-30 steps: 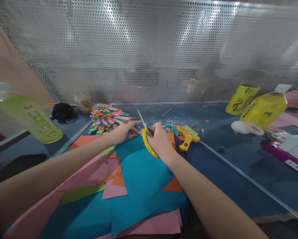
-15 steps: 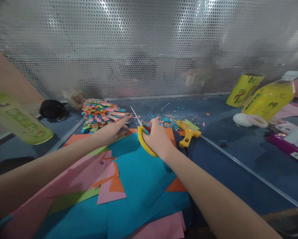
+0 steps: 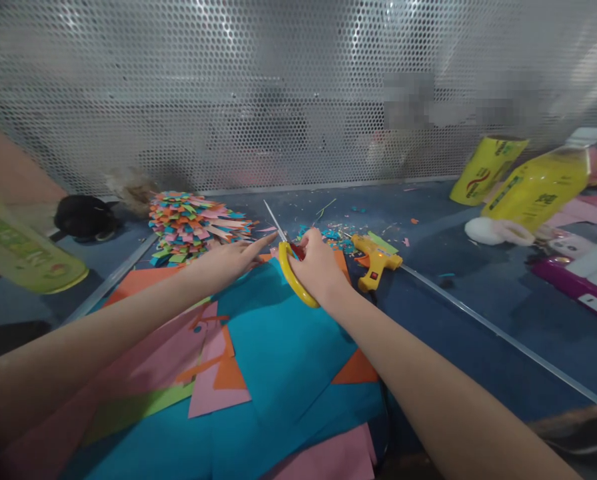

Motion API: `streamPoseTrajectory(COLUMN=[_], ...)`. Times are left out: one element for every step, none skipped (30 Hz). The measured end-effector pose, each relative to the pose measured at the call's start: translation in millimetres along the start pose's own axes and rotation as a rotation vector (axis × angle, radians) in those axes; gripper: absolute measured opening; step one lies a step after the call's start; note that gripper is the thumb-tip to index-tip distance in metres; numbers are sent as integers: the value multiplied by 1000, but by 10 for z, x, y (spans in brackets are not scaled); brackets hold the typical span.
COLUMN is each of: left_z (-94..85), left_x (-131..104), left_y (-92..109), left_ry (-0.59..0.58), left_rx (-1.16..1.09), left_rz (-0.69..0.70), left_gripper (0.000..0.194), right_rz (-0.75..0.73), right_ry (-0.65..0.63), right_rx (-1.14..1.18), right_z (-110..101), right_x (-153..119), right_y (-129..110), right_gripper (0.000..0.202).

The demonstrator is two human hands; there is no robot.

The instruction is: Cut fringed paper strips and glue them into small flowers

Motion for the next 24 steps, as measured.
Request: streamPoseTrajectory(left_z=[3,8,15,22,29,33,34,33,31,26,21,15,7,0,-5,-7,-6,-5,-2,-1,-2,-4,-7,-12], left_x=[-5,-9,-11,-10,-7,-1,7,15,24,33,41,48,54,59,65,70,75,82,89,97,105,112,119,125], left_y=[3,2,-1,-8,-18,-30,-42,-53,-61,-67,-69,-72,-75,-80,-85,-92,-98,-108,-116,-125,-135,-145,-153,-160], left_ry=[7,13,20,26,32,38,44,50,53,57,60,63,67,71,75,79,80,83,85,88,94,98,103,106], left_rx=[-1,-6,-14,-26,-42,-60,-81,-105,-130,-157,-184,-210,-233,-253,-272,-290,-307,-323,-337,-350,-360,-368,-374,-378], left_rz=[5,8,10,11,11,11,11,14,19,25,33,40,45,47,48,47,45,40,35,28,18,6,-7,-20], left_gripper=[53,51,48,46,44,43,42,42,42,43,44,44,43,41,38,35,33,31,30,30,30,30,29,28], right_rz=[11,20,26,29,28,25,21,16,12,9,9,9,9,10,10,10,11,14,18,23,28,33,36,37], right_ry=[7,12,14,14,11,5,-1,-7,-11,-13,-13,-12,-11,-10,-8,-8,-7,-6,-7,-7,-7,-6,-5,-5], right_rx=[6,10,15,20,25,29,32,34,34,33,31,30,30,31,33,35,38,39,39,38,36,34,34,35], right_z=[-8,-14,-17,-16,-13,-7,-2,4,7,7,6,4,2,0,-1,0,0,0,1,1,0,-1,-2,-1], right_x=[6,8,8,4,-2,-9,-16,-24,-30,-34,-37,-39,-39,-38,-37,-36,-36,-36,-37,-39,-42,-44,-46,-48], right_y=[16,26,31,31,26,17,6,-6,-16,-23,-28,-30,-30,-28,-26,-22,-18,-13,-10,-8,-7,-10,-14,-20], right_gripper=[42,43,44,44,43,43,42,41,40,40,39,38,38,38,37,37,37,37,37,37,37,37,37,37])
Point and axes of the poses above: each hand's wrist, its own x-axis towards the middle knuckle, its own z-axis out of the palm, y = z × x, the point moved 10 cm from there along x, towards the middle knuckle, and after that the axes turned 10 degrees about -z, right-handed, at the moved point
